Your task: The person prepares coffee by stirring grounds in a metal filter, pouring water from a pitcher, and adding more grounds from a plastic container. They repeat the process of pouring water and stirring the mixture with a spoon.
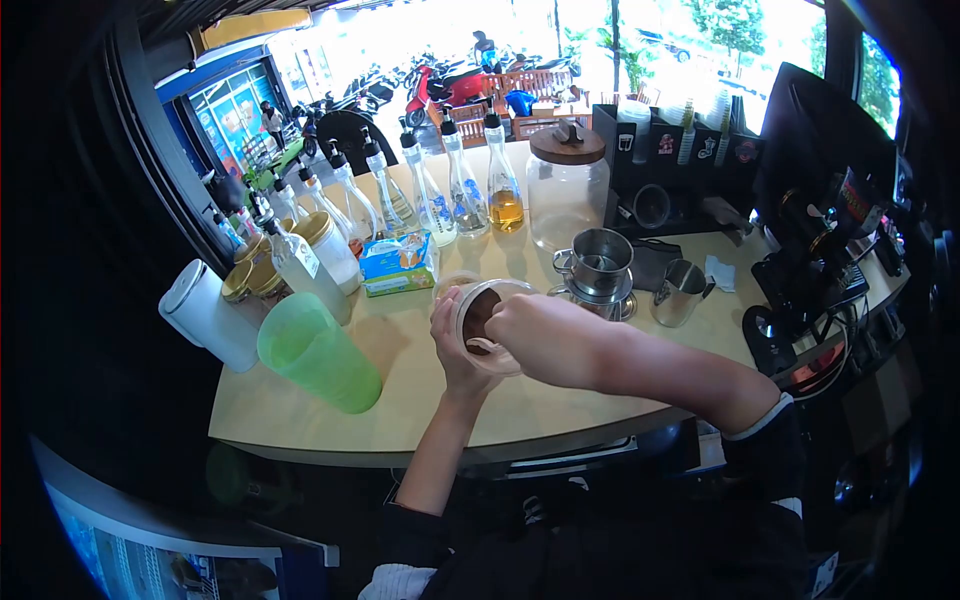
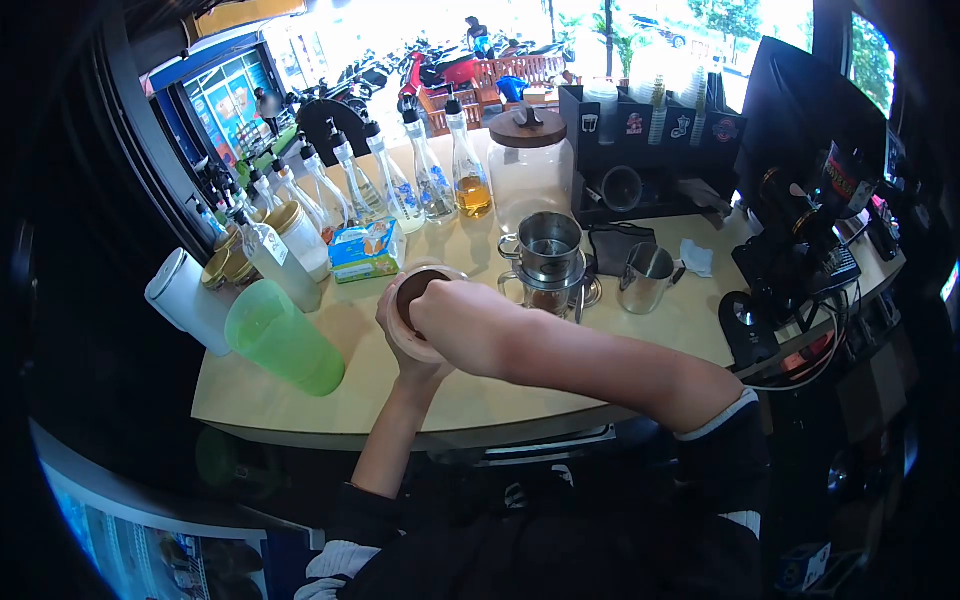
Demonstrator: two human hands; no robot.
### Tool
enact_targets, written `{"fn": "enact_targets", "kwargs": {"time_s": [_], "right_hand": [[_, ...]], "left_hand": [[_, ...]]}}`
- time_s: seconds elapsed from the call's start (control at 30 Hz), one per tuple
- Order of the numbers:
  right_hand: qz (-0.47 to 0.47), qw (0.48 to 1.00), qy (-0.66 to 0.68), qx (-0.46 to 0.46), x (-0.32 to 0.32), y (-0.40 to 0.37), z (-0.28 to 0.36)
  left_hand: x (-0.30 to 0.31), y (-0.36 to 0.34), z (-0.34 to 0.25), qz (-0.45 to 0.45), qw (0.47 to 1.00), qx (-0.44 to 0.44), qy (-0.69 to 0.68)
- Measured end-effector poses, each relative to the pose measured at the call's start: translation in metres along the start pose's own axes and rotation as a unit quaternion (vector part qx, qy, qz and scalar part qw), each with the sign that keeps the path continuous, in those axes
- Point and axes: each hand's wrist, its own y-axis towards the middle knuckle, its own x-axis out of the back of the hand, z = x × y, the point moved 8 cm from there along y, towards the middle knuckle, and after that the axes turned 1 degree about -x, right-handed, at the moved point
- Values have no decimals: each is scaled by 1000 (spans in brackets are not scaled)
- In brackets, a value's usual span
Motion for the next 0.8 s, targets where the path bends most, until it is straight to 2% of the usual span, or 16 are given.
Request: {"fn": "enact_targets", "kwargs": {"time_s": [0.03,0.1,0.23,0.3,0.37,0.43,0.6,0.8], "right_hand": [[-4,999,27,-16,4,-1,-4],[-8,998,53,-32,14,-4,-11],[-78,993,82,25,43,-13,-14],[-40,986,147,-68,51,-16,-26],[-67,987,143,-33,55,-16,-34],[-40,979,189,-66,52,-17,-46],[-54,973,211,-72,52,-19,-59],[-15,949,299,-102,42,-22,-68]], "left_hand": [[-3,-4,5,-1,1000,0,0],[-8,-15,30,-27,994,59,-86],[-5,-10,30,-20,994,103,-26],[-2,-5,28,-19,991,128,-44],[0,-5,28,-19,991,129,-36],[1,-5,28,-19,991,131,-29],[2,-6,33,-19,987,154,-26],[2,-7,31,-12,988,155,-9]]}}
